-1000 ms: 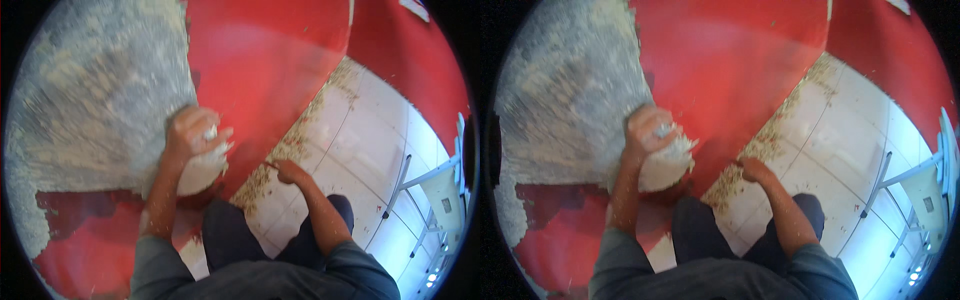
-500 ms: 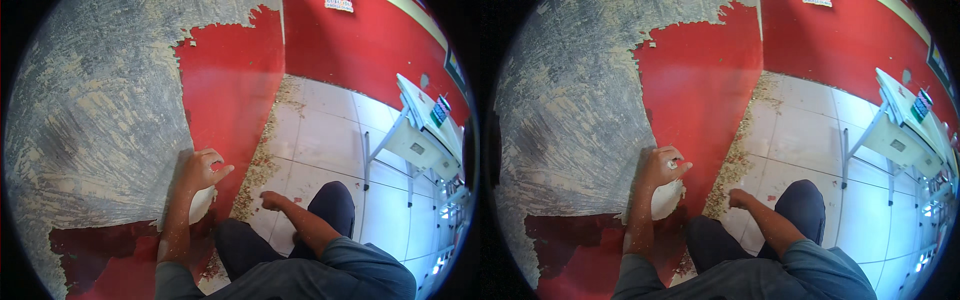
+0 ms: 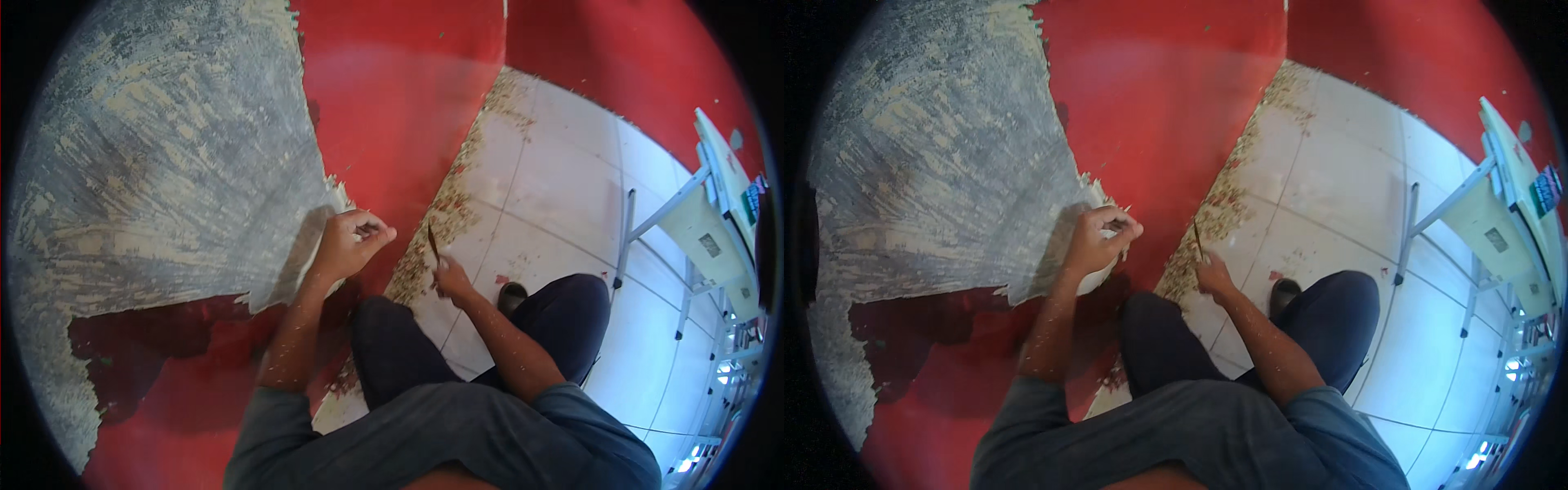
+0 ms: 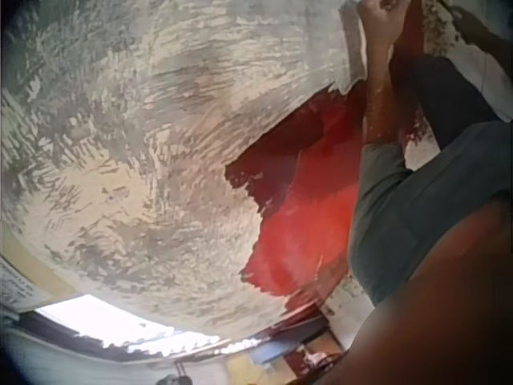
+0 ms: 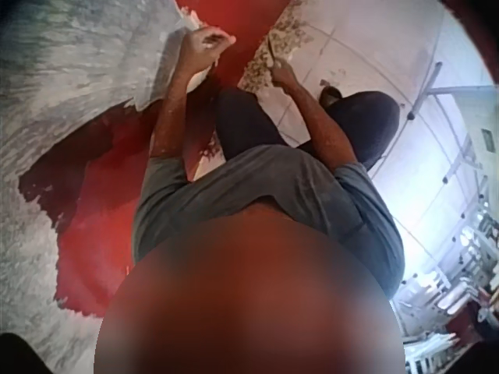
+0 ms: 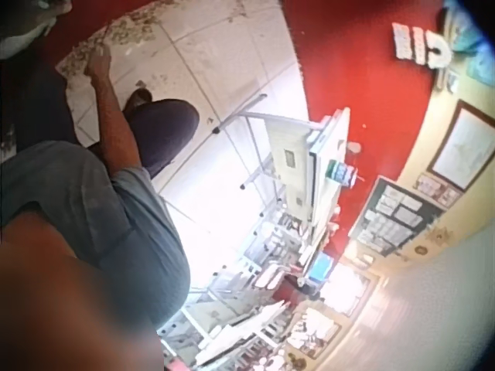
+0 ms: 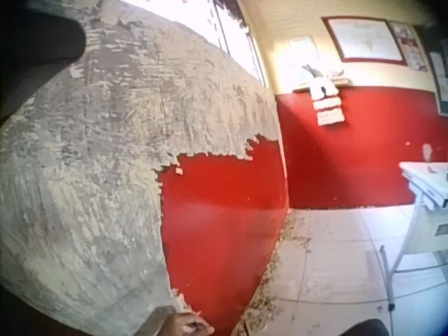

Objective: The person scrapes red paint off a wall using a putty knife, creating paint chips.

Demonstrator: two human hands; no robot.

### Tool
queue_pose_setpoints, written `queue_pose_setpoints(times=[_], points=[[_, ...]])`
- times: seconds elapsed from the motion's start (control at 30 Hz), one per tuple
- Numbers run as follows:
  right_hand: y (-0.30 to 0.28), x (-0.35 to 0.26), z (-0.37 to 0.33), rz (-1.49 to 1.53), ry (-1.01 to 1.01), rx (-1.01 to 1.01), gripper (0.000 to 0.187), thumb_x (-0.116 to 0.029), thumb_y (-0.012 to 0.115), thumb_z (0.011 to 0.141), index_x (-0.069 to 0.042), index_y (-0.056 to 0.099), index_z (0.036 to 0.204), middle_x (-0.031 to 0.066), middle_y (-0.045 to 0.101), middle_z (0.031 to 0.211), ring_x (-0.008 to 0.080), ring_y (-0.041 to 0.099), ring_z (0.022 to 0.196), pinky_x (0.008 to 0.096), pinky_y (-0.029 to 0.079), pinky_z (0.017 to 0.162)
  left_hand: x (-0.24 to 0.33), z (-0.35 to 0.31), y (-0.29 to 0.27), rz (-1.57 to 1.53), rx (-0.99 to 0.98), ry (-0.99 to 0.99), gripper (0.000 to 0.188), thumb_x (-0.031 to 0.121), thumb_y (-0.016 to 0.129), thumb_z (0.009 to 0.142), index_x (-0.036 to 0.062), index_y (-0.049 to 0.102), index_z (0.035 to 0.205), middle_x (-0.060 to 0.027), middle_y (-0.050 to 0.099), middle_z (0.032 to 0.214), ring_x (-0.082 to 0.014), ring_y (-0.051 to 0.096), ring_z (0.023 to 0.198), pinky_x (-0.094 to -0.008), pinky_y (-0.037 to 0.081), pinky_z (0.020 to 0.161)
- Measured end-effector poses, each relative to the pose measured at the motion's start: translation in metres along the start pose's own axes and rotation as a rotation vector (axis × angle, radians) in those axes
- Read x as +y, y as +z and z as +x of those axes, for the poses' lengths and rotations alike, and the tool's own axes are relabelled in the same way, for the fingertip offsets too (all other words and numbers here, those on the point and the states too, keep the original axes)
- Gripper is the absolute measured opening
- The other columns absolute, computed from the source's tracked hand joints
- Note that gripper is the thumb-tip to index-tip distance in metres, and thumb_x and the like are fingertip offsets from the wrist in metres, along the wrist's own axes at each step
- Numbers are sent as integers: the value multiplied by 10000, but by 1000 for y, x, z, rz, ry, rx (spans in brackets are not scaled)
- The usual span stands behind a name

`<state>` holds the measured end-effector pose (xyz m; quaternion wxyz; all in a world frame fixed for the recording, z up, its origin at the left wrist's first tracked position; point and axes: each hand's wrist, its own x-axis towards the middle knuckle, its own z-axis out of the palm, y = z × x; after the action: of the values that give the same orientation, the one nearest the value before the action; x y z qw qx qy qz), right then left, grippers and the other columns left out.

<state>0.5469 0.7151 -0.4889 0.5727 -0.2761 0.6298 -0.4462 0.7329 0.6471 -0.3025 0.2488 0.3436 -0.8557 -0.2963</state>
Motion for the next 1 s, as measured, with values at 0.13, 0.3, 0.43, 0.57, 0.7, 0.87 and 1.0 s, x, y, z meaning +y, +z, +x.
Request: queue_pose_setpoints(times=[0.13, 0.3, 0.43, 0.57, 0.7, 0.87, 1.0], points=[[51, -49, -17, -205, -1020, 168, 508, -89, 490, 836, -72, 349, 1324, 179, 594, 960, 271, 599, 600, 386, 485, 588, -22, -3, 41, -508, 335, -266, 341, 283, 649, 829, 1, 579, 1008, -38, 607, 858, -100, 572, 749, -226, 460, 648], [83, -92, -82, -124, -781, -100, 511, -74, 480, 816, -57, 360, 1312, 241, 599, 964, 406, 608, 795, 437, 474, 717, -5, -18, 44, -900, 420, -425, 464, 365, 455, 926, -16, 435, 1190, -119, 568, 1033, -155, 579, 789, -270, 488, 688], [81, -90, -80, -259, -693, -136, 556, -28, 511, 751, -28, 371, 1290, 266, 601, 892, 443, 568, 846, 469, 465, 716, 0, -19, 60, -804, 451, -488, 458, 336, 398, 955, -24, 405, 1237, -122, 579, 1005, -159, 586, 753, -280, 491, 683], [84, -83, -69, -312, -698, -207, 585, -31, 550, 716, -14, 379, 1275, 274, 595, 905, 437, 571, 840, 476, 461, 711, -4, -17, 60, -715, 521, -495, 408, 288, 414, 953, -48, 481, 1174, -103, 580, 949, -154, 560, 695, -279, 493, 654], [85, -95, -59, -247, -701, -221, 556, -47, 547, 730, -5, 393, 1263, 293, 582, 892, 449, 559, 855, 489, 449, 734, -8, -1, 48, -341, 560, -520, 407, 288, 399, 938, -57, 566, 1076, -138, 611, 812, -190, 567, 702, -323, 467, 663], [84, -101, -59, -168, -652, -225, 560, -54, 529, 740, -20, 386, 1280, 316, 567, 854, 460, 550, 857, 505, 439, 745, 4, 11, 44, -135, 546, -642, 383, 266, 411, 896, -48, 622, 957, -182, 621, 767, -240, 584, 739, -366, 441, 715], [85, -101, -53, -168, -618, -266, 608, -63, 544, 749, -22, 340, 1321, 315, 564, 938, 440, 538, 936, 464, 444, 789, 0, 10, 44, -91, 519, -583, 394, 272, 406, 895, -49, 635, 912, -186, 631, 747, -244, 600, 728, -361, 448, 705]])
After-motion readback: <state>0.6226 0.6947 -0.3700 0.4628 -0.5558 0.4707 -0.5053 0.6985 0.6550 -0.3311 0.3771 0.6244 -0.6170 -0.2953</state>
